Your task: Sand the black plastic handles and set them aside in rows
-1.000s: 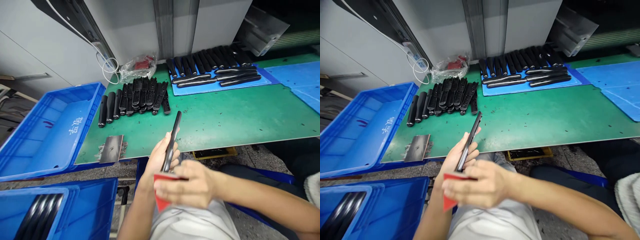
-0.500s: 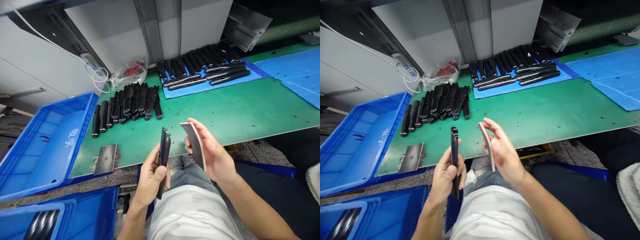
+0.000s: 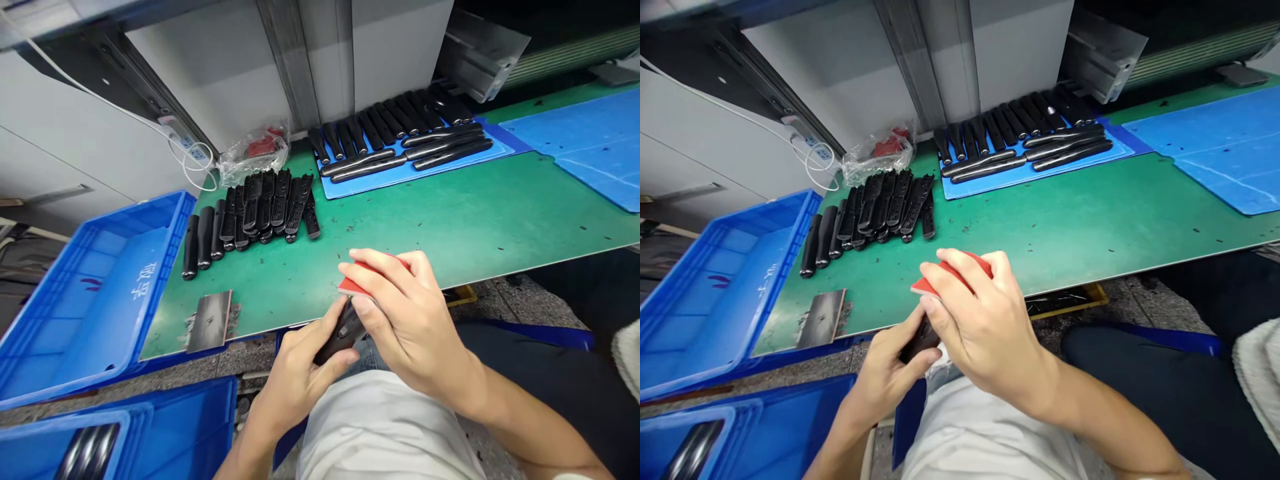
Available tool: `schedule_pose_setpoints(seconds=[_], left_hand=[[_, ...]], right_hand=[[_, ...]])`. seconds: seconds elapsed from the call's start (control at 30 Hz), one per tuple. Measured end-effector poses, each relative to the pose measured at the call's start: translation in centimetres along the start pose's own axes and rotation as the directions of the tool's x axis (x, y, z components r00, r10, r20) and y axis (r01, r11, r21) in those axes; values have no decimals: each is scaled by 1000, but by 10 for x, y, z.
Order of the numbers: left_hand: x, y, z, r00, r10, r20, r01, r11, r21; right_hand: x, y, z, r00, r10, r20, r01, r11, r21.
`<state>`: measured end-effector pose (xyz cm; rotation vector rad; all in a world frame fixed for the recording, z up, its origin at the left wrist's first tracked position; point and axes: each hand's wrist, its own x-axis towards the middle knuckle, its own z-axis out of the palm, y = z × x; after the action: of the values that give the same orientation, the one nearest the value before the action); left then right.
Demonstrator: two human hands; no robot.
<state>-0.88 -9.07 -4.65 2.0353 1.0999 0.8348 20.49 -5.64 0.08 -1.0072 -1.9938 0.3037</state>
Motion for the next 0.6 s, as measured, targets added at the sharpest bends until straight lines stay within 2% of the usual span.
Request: schedule_pose_setpoints(seconds=[0.07, 0.13, 0.2, 0.23, 0.27, 0.3, 0.37, 0.4, 0.43, 0.5, 0.53, 0.6], left_hand=[[3, 0, -2, 997, 57, 42, -63, 988, 139], [2, -1, 0, 996, 68, 62, -82, 957, 279], [-1, -2, 4, 999, 0, 54, -18, 946, 323], [-3, -2, 6, 997, -77, 29, 66, 959, 274], [-5, -1, 8, 982, -187, 5, 183, 969, 167], [-6, 1, 9, 950, -313, -6, 313, 949, 20], [-6, 6, 11, 856, -517, 3, 495, 818, -293], [-5, 9, 12, 823, -568, 2, 513, 742, -432], [-2, 12, 12, 804, -594, -4, 496, 674, -547], [5, 16, 13, 784, -619, -37, 420, 574, -703], [8, 18, 13, 774, -632, -49, 386, 531, -754], [13, 20, 14, 754, -656, -47, 359, 470, -807]], right_hand=[[6, 5, -3, 987, 23, 156, -14, 998, -57], [7, 16, -2, 944, 91, 317, -79, 996, -48], [4, 31, -1, 895, 142, 423, -216, 968, 131], [2, 39, 0, 887, 176, 427, -322, 898, 298], [0, 46, -1, 886, 231, 402, -421, 762, 492], [-2, 52, -1, 879, 306, 366, -477, 563, 675], [-5, 58, -2, 829, 444, 341, -438, 135, 889], [-6, 59, -2, 809, 469, 354, -390, -22, 920], [-7, 58, -1, 801, 465, 377, -360, -129, 924], [-8, 55, 3, 800, 440, 408, -341, -227, 912], [-8, 53, 6, 803, 440, 403, -332, -232, 914], [-8, 51, 12, 814, 456, 361, -312, -182, 933]])
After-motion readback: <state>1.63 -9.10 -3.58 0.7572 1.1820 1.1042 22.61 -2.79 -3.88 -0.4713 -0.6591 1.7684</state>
